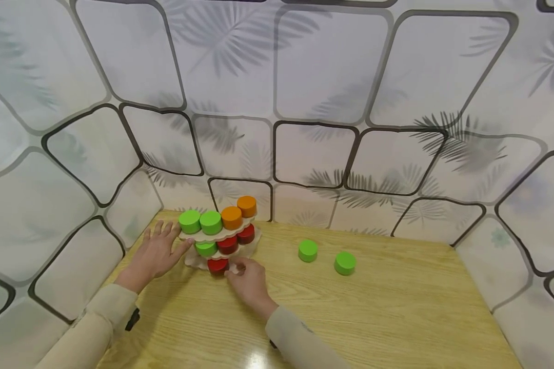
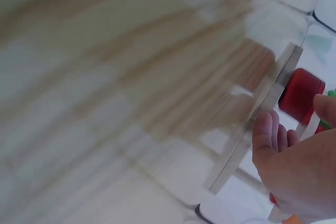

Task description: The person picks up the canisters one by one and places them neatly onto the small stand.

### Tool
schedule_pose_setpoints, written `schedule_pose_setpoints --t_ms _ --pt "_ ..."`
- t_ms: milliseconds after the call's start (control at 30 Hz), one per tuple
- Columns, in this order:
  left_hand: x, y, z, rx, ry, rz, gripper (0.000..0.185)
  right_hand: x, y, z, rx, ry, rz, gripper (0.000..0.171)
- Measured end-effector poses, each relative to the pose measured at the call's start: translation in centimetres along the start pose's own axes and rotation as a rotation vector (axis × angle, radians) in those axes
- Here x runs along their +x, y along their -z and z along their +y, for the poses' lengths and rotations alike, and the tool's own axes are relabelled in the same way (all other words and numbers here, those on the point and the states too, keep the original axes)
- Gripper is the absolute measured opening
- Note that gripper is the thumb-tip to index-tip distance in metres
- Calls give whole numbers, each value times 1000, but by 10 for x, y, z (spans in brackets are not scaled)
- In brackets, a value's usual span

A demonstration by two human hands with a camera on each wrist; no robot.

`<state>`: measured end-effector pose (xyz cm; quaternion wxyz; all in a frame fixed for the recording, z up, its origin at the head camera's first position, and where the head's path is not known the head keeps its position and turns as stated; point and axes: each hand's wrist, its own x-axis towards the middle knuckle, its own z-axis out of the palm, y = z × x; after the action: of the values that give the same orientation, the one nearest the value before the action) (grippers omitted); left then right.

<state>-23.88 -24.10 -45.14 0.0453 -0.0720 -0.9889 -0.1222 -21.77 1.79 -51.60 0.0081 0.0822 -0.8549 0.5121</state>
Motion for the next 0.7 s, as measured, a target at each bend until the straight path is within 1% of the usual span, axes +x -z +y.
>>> schedule_pose_setpoints --t_ms 100,200,333,700 --pt "0 1 0 -1 -2 5 84 -1 10 3 22 -24 16 31" --pt "1 0 -1 -1 -2 8 84 0 21 8 30 -28 28 35" --pt "1 0 -2 1 -1 10 85 0 36 14 17 -9 61 40" --pt "3 -3 -3 11 -9 14 84 -3 76 25 32 17 164 40"
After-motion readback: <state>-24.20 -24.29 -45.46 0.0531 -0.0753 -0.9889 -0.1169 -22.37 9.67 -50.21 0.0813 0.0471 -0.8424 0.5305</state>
